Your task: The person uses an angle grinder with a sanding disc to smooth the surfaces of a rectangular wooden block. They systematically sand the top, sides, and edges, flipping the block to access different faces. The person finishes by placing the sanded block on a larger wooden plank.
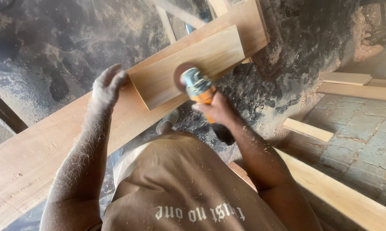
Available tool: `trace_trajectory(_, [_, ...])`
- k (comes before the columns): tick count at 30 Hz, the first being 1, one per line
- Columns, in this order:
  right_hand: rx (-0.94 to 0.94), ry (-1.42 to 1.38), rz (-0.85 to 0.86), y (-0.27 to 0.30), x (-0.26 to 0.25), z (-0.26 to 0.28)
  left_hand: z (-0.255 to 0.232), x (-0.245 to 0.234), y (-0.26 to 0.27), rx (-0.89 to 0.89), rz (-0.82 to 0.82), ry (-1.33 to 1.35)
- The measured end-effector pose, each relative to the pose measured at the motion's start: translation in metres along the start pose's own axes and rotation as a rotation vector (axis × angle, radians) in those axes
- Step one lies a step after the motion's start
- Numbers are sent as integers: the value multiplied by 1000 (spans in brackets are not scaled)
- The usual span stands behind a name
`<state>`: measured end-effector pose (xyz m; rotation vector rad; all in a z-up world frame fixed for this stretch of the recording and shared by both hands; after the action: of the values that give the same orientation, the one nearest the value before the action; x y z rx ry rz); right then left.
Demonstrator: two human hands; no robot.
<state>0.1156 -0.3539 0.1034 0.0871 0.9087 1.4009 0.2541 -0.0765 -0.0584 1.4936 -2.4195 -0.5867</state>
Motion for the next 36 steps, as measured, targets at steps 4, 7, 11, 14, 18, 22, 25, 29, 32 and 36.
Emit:
trace_trajectory(4, [298, 35, -162, -4, -70, -48, -8, 6, -8, 75, -14, -430])
trace_trajectory(7, [238, -57, -264, -14, -116, -60, -6, 1, -12, 65, -43, -363])
trace_trajectory(11, [178, -62, -327, -19, -126, -59, -11, -12, -11, 213, -154, -188])
trace_trajectory(14, [242, -13, -204, -12, -84, -50, 6, -5, -20, 94, -84, 348])
trace_trajectory(18, [103, 42, -17, -5, -2, -15, 12, -18, -16, 19, -133, 509])
trace_trajectory(22, [-63, 145, 75, -2, 52, 20, 16, -34, -2, 9, -171, 551])
trace_trajectory(25, [-83, 198, 78, -2, 70, 32, 19, -37, -3, 1, -173, 545])
trace_trajectory(29, [-51, 245, 15, -4, 61, 27, 9, -23, -13, 41, -109, 496])
trace_trajectory(32, [-32, 181, -49, -5, 30, 11, -9, -2, -13, 88, -26, 78])
trace_trajectory(36, [218, 2, -109, -6, -36, -35, -27, 20, -8, 186, -43, -524])
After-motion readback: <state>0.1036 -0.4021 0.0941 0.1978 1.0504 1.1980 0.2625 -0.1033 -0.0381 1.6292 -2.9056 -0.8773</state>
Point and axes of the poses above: each hand's wrist, its own y-axis away from the middle knuckle, its own x-axis out of the palm, z = x × y, the point moved 9 cm from there along -y, towards the middle knuckle, and after that the axes turned 8 degrees about -y, right-handed, at the moved point
